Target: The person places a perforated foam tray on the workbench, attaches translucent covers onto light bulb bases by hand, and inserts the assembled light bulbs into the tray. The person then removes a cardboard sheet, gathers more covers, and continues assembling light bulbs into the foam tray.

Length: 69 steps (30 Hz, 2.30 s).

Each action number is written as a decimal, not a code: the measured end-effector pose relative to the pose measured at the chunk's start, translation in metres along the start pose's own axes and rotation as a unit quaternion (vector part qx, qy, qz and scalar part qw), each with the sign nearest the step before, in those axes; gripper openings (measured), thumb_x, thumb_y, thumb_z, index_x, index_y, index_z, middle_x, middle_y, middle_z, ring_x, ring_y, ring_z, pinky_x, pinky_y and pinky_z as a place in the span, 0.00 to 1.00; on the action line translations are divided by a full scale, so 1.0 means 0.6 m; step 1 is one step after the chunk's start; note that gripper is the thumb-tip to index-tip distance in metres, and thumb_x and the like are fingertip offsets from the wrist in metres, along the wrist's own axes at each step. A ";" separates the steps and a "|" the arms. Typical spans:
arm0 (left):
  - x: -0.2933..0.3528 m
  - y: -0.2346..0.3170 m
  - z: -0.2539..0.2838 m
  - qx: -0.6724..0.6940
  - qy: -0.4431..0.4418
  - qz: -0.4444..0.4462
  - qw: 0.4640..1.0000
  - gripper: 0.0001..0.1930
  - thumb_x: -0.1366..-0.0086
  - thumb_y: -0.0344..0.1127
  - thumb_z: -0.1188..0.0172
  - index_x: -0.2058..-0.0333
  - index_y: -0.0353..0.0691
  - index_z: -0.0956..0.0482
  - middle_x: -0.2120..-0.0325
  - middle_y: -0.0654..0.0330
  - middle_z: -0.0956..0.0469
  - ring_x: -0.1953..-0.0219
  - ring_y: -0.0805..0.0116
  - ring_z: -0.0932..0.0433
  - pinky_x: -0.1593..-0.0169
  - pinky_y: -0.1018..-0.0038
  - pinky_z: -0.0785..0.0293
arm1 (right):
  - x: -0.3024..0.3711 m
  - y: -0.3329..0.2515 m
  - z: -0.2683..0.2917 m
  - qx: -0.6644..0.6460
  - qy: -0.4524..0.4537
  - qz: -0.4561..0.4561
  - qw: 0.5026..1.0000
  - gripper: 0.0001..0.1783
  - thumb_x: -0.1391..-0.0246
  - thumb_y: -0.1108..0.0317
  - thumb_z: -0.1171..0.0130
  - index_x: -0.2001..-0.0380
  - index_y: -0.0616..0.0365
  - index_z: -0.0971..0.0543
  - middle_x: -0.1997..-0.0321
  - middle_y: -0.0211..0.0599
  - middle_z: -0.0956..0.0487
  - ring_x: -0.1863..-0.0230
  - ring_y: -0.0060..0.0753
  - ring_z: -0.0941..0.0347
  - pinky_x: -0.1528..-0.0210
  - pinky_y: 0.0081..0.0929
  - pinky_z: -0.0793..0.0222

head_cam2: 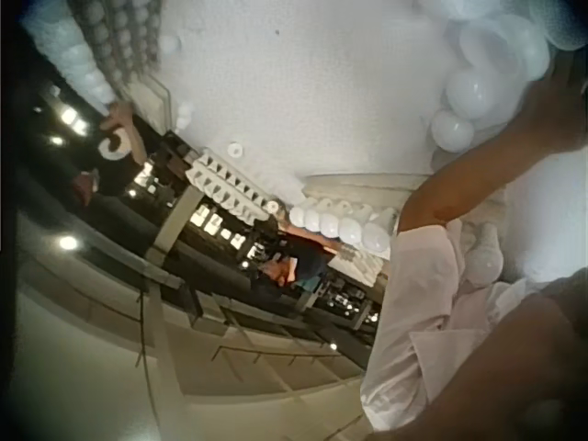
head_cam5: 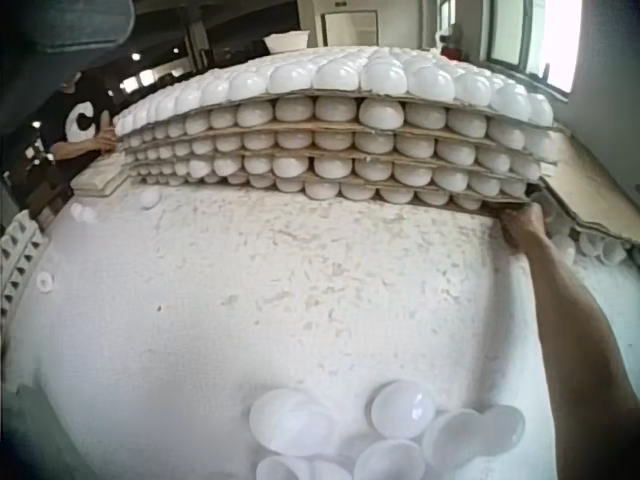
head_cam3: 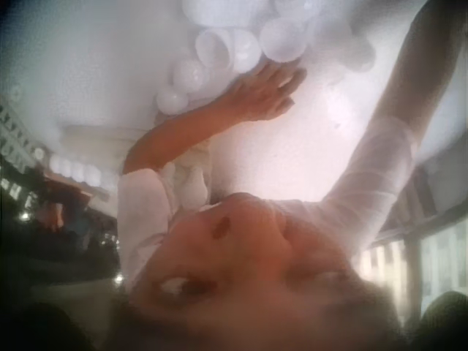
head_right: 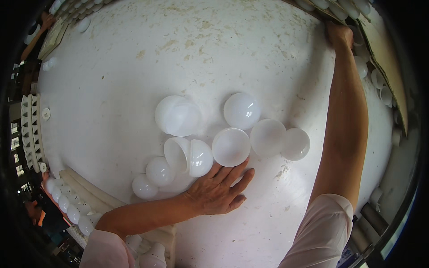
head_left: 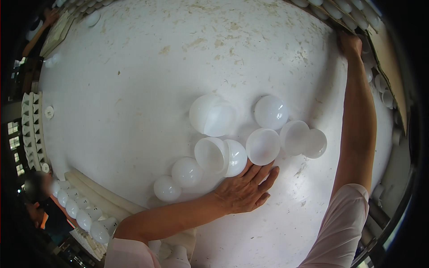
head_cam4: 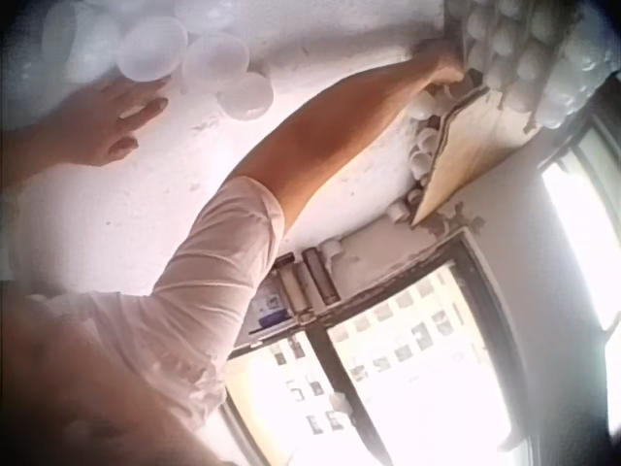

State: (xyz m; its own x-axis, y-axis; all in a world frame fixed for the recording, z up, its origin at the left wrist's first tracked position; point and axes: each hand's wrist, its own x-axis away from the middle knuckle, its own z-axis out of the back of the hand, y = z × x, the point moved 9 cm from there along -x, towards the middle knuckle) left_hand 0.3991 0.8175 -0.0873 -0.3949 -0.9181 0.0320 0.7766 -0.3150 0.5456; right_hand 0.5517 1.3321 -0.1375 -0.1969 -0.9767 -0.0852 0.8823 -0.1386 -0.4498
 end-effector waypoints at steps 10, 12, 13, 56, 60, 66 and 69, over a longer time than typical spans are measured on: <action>-0.010 0.009 -0.007 -0.023 -0.002 0.012 1.000 0.31 0.45 0.49 0.44 0.45 0.37 0.33 0.39 0.39 0.47 0.36 0.45 0.49 0.36 0.49 0.53 | -0.035 0.026 -0.047 -0.290 -0.102 -0.115 0.945 0.08 0.50 0.72 0.45 0.66 0.64 0.25 0.74 0.30 0.23 0.81 0.22 0.28 0.80 0.16 0.33; -0.010 0.015 -0.005 -0.019 0.006 0.005 1.000 0.31 0.45 0.49 0.44 0.45 0.37 0.33 0.39 0.40 0.47 0.36 0.45 0.49 0.36 0.49 0.53 | -0.064 0.043 -0.045 -0.369 -0.086 -0.116 0.918 0.12 0.49 0.75 0.47 0.59 0.62 0.28 0.64 0.31 0.23 0.74 0.23 0.25 0.76 0.15 0.28; -0.010 0.007 -0.009 -0.020 0.002 0.013 1.000 0.31 0.45 0.49 0.44 0.45 0.38 0.33 0.39 0.40 0.47 0.36 0.46 0.49 0.36 0.49 0.53 | -0.050 0.034 -0.058 -0.376 -0.092 -0.117 0.915 0.12 0.49 0.75 0.47 0.59 0.62 0.28 0.64 0.31 0.23 0.74 0.23 0.25 0.76 0.15 0.28; -0.006 0.005 -0.002 0.019 -0.006 0.012 1.000 0.30 0.43 0.48 0.46 0.44 0.42 0.35 0.40 0.40 0.45 0.37 0.46 0.48 0.37 0.48 0.53 | 0.006 -0.025 -0.043 -0.394 -0.033 -0.124 0.910 0.12 0.44 0.68 0.48 0.58 0.61 0.29 0.69 0.34 0.24 0.75 0.30 0.27 0.80 0.19 0.30; -0.010 0.004 0.005 0.010 -0.001 0.010 1.000 0.30 0.42 0.48 0.47 0.43 0.41 0.36 0.39 0.40 0.46 0.37 0.46 0.49 0.36 0.48 0.54 | 0.051 -0.002 -0.019 -0.388 -0.034 -0.162 0.907 0.06 0.55 0.73 0.48 0.76 0.64 0.24 0.80 0.40 0.26 0.82 0.29 0.33 0.83 0.28 0.42; -0.006 0.005 0.002 -0.019 -0.045 0.037 0.998 0.30 0.41 0.48 0.49 0.41 0.41 0.37 0.37 0.41 0.51 0.34 0.47 0.54 0.34 0.52 0.57 | 0.257 0.004 -0.004 -0.518 -0.068 -0.219 0.824 0.05 0.54 0.74 0.50 0.78 0.65 0.28 0.84 0.37 0.31 0.86 0.28 0.39 0.85 0.28 0.47; -0.003 0.001 0.009 -0.021 -0.026 0.039 0.999 0.31 0.42 0.48 0.48 0.41 0.41 0.37 0.37 0.41 0.51 0.34 0.48 0.54 0.34 0.55 0.58 | 0.362 0.004 0.013 -0.489 -0.137 -0.214 0.834 0.07 0.48 0.70 0.52 0.78 0.58 0.31 0.84 0.33 0.32 0.85 0.24 0.41 0.86 0.24 0.48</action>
State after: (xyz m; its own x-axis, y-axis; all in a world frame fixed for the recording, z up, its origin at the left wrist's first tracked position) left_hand 0.3980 0.8202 -0.0826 -0.3566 -0.9268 0.1176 0.8255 -0.2536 0.5041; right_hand 0.5142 1.1182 -0.1497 -0.1816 -0.8915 0.4150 -0.0413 -0.4147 -0.9090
